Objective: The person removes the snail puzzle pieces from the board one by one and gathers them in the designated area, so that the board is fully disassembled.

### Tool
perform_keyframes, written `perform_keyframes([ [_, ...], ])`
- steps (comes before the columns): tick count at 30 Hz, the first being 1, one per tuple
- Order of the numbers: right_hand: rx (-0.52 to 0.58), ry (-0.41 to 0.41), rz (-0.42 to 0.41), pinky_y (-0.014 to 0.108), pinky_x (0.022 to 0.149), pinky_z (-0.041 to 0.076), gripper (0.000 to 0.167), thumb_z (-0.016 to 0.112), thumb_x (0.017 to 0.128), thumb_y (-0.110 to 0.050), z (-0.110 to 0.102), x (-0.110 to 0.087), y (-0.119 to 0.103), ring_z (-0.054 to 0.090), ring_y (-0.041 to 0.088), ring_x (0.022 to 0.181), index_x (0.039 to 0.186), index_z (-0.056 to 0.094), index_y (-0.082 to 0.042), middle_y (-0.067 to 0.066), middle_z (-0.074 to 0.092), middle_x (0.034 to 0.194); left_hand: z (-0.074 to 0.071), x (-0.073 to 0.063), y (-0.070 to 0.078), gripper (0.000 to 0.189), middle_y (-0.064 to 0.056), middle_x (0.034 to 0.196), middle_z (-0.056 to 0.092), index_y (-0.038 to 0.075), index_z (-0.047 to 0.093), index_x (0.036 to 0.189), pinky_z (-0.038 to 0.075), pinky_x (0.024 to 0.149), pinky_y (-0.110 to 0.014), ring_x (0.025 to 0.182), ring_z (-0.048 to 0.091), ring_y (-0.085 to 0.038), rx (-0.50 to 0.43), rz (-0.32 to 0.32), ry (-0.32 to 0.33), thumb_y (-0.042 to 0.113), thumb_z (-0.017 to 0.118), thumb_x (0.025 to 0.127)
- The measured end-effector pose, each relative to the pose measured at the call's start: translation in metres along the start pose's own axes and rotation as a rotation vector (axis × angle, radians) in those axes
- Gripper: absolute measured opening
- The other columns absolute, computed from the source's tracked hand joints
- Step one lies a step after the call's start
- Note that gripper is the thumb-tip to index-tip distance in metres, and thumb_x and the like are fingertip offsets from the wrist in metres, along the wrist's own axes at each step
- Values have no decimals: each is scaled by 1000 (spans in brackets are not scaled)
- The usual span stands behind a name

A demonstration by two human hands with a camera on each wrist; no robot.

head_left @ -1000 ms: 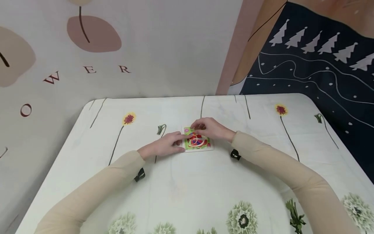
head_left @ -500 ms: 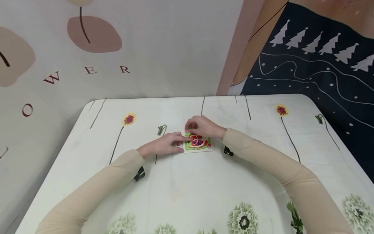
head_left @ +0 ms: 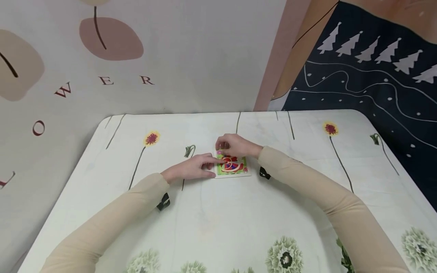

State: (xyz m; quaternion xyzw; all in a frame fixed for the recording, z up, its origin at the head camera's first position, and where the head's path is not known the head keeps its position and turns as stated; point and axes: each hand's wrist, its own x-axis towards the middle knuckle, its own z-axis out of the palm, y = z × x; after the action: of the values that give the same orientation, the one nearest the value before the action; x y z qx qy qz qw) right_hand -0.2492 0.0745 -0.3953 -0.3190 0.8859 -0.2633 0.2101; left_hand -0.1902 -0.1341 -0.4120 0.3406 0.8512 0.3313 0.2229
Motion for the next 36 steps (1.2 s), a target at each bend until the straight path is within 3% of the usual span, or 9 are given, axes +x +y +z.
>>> perform_keyframes([
  [24, 1, -60, 12, 34, 89, 46, 11, 59, 98, -9, -3, 5, -4, 53, 22, 101, 109, 61, -7, 15, 56, 115, 0, 2, -2, 51, -3, 91, 49, 9, 59, 139, 39, 76, -23, 83, 45, -14, -16, -14, -2, 12, 71, 89],
  [33, 40, -51, -52, 30, 87, 44, 13, 56, 97, -2, -1, 5, 4, 52, 19, 94, 110, 59, -5, 12, 60, 110, 1, 3, -3, 51, -2, 89, 48, 8, 59, 138, 38, 73, -21, 81, 43, -13, -19, -7, 9, 10, 72, 89],
  [36, 71, -51, -71, 32, 92, 46, 20, 54, 94, 3, -1, 4, 6, 55, 21, 98, 113, 59, -2, 13, 62, 112, 1, 3, -2, 51, -2, 89, 48, 8, 59, 139, 37, 73, -22, 81, 43, -13, -21, -4, 7, 11, 72, 89],
])
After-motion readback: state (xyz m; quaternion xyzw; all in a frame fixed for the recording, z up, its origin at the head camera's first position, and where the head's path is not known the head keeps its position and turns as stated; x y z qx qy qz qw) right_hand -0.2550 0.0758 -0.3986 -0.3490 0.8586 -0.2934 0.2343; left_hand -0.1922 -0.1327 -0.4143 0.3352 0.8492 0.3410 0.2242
